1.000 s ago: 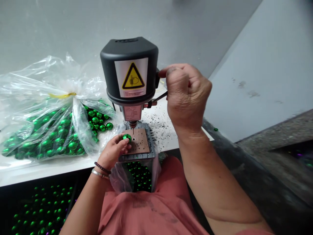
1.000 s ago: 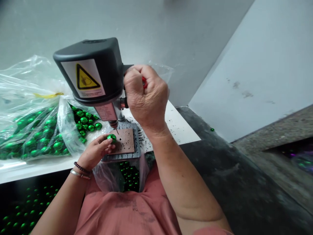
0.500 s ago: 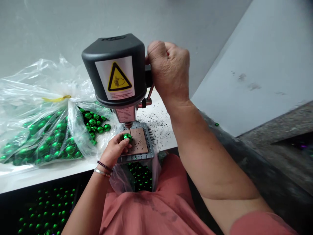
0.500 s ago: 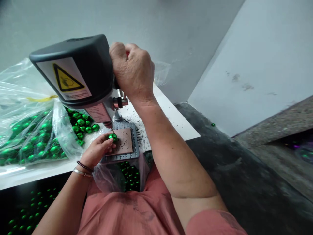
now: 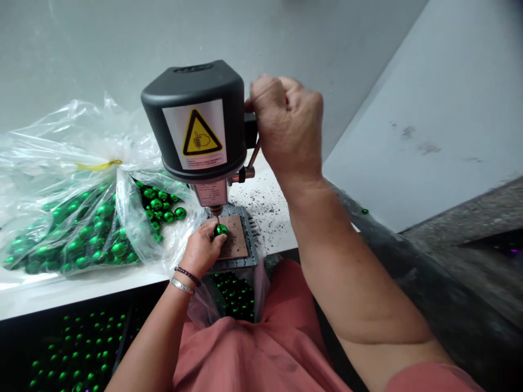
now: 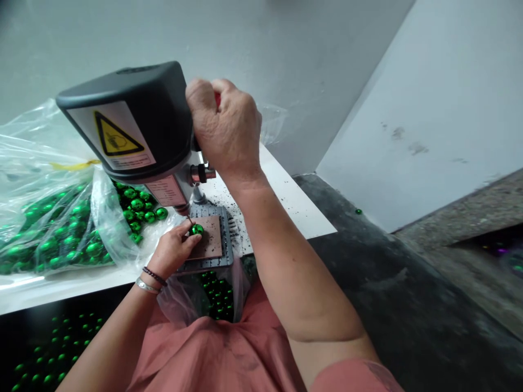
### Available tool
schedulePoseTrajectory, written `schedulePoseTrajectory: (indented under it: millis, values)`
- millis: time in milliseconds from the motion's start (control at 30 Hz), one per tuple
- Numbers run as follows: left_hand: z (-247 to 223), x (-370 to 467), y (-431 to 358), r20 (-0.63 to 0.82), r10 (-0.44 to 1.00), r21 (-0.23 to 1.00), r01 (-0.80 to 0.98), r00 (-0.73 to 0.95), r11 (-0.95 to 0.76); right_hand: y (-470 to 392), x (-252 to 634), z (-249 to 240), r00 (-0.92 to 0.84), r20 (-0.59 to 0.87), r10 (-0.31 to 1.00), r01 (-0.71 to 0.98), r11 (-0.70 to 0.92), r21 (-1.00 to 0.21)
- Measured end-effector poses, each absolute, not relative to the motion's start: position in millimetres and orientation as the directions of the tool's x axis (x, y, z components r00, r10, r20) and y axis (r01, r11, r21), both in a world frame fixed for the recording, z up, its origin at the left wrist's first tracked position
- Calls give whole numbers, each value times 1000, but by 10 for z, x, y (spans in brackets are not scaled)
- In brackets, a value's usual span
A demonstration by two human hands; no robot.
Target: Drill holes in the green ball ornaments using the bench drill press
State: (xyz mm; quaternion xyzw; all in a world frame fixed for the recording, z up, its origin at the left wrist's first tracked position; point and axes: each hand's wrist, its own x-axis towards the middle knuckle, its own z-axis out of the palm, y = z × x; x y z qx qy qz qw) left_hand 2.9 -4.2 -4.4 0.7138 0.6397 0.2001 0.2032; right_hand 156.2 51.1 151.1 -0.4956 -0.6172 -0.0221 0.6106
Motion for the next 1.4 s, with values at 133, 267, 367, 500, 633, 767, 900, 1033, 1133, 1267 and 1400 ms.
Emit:
schedulePoseTrajectory:
  millis: [133,267,367,500,633,767,900,1033,1133,1267,1400]
  values:
    - [-45,36,-57,45,993,553,825,107,-114,178,1573,1344,233,816,530,552,618,-559]
    - [-76,31,-64,69,991,575,808,112,-131,-97,1589,1073,228,856,465,592,631,-500]
    - [-95,31,-69,81,992,581,803,101,-129,-175,1603,897,206,882,424,624,638,-452]
    - [-105,35,-82,83,992,582,803,96,-127,-180,1616,765,146,903,403,660,640,-393]
    - [-122,36,-90,101,992,586,801,82,-126,-175,1607,701,150,907,393,680,625,-383]
    - [-138,33,-91,96,993,600,792,70,-114,-199,1579,644,196,888,415,659,615,-433]
    - [-153,32,-90,95,993,609,785,74,-116,-221,1546,580,256,864,433,677,558,-480]
    - [-175,30,-89,101,992,610,783,71,-119,-221,1512,521,310,847,432,674,528,-516]
    - [-185,27,-89,102,992,618,777,72,-120,-220,1492,500,328,846,420,656,543,-524]
    - [-191,22,-91,97,993,630,768,68,-115,-229,1476,443,358,835,419,636,545,-546]
    - [-208,12,-95,88,994,643,758,69,-109,-245,1471,281,342,815,467,603,556,-572]
